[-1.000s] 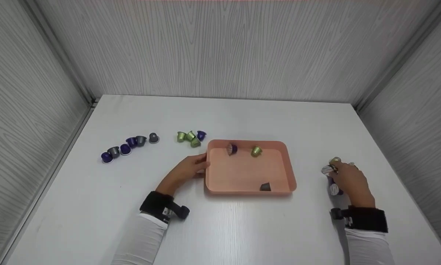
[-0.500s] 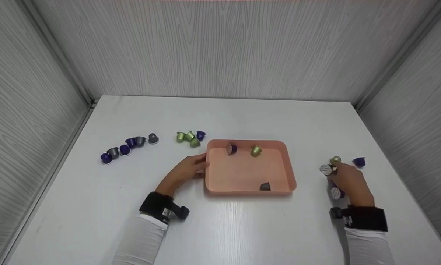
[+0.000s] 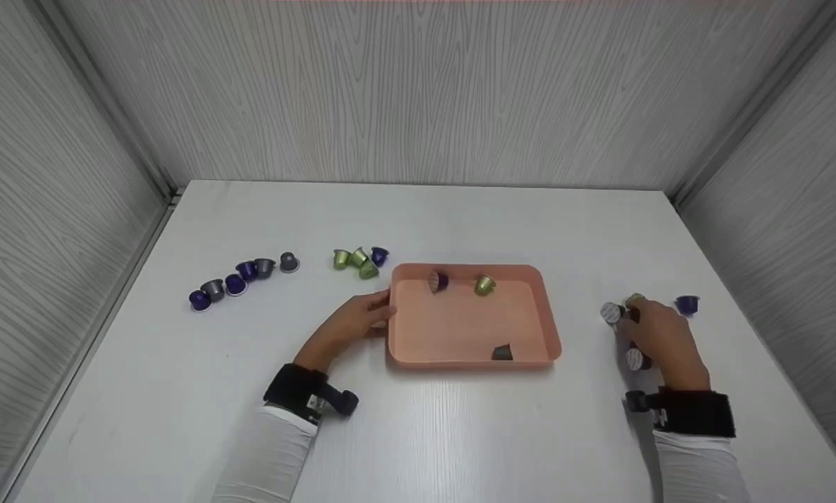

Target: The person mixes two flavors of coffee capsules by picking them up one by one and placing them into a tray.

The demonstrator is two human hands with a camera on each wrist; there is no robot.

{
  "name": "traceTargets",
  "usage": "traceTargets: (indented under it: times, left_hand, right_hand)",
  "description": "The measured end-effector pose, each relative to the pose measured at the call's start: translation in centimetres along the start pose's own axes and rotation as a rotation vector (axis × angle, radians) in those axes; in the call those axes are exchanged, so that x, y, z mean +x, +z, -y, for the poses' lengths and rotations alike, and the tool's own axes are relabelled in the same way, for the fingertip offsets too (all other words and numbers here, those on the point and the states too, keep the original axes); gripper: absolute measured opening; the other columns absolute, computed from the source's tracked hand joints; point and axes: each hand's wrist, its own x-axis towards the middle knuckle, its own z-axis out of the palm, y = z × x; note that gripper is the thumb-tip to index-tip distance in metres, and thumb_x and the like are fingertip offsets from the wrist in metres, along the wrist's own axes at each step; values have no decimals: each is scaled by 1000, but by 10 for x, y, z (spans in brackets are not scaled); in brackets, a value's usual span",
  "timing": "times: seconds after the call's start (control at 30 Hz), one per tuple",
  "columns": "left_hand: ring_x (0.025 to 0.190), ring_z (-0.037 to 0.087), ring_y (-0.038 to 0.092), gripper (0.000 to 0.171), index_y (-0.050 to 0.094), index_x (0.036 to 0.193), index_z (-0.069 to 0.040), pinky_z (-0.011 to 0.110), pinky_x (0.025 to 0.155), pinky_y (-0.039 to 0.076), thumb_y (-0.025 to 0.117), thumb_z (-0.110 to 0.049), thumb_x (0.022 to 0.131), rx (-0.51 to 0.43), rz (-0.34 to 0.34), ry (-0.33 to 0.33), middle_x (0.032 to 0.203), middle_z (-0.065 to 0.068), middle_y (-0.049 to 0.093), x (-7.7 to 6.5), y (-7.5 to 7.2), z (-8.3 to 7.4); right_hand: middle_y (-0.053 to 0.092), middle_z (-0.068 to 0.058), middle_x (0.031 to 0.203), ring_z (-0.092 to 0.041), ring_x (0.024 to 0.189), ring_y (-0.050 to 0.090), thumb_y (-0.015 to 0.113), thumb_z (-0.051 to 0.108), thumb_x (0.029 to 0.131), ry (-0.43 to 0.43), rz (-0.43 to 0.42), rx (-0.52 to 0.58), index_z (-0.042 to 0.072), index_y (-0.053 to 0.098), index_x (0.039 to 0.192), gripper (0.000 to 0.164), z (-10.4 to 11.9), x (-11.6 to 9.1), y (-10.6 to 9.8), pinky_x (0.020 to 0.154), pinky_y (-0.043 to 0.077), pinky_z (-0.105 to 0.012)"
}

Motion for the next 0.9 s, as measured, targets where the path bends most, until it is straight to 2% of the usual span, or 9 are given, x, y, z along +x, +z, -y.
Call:
traceTargets:
  times: [0.07,0.23,0.53,0.77,0.9]
  left_hand:
    - [128,27,51,56,33,152,-9,35,101,47,54,-24,102,-10,1,-2,154,8,37,-1,0,0]
    - [126,28,52,56,33,152,-8,35,98,49,54,-22,102,-41,13,-2,154,10,36,-1,0,1]
    - [129,27,50,56,34,151,-8,36,103,45,53,-25,102,63,-3,6,154,10,36,-3,0,2]
    - [124,29,55,56,31,152,-5,35,97,50,52,-20,103,-54,27,6,151,13,40,-2,1,0]
    - [124,28,55,56,32,152,-6,35,97,50,52,-22,103,-36,17,13,152,11,40,-2,1,-1]
  right_hand:
    - [62,-33,112,-39,88,63,61,14,93,-17,-14,7,-10,55,128,43,3,0,-1,71,53,-51]
    - [60,-34,114,-45,96,61,60,12,94,-35,-30,8,-12,54,127,42,10,-2,-3,80,51,-57]
    - [58,-35,119,-50,106,57,60,10,95,-49,-52,8,-12,54,128,39,22,-5,-3,88,47,-62]
    - [59,-33,119,-49,106,57,62,9,95,-89,-61,-21,-10,56,127,38,40,2,-7,87,47,-61]
    - [59,-32,120,-48,108,56,61,9,95,-103,-49,-33,-9,55,128,38,53,7,-9,90,46,-61]
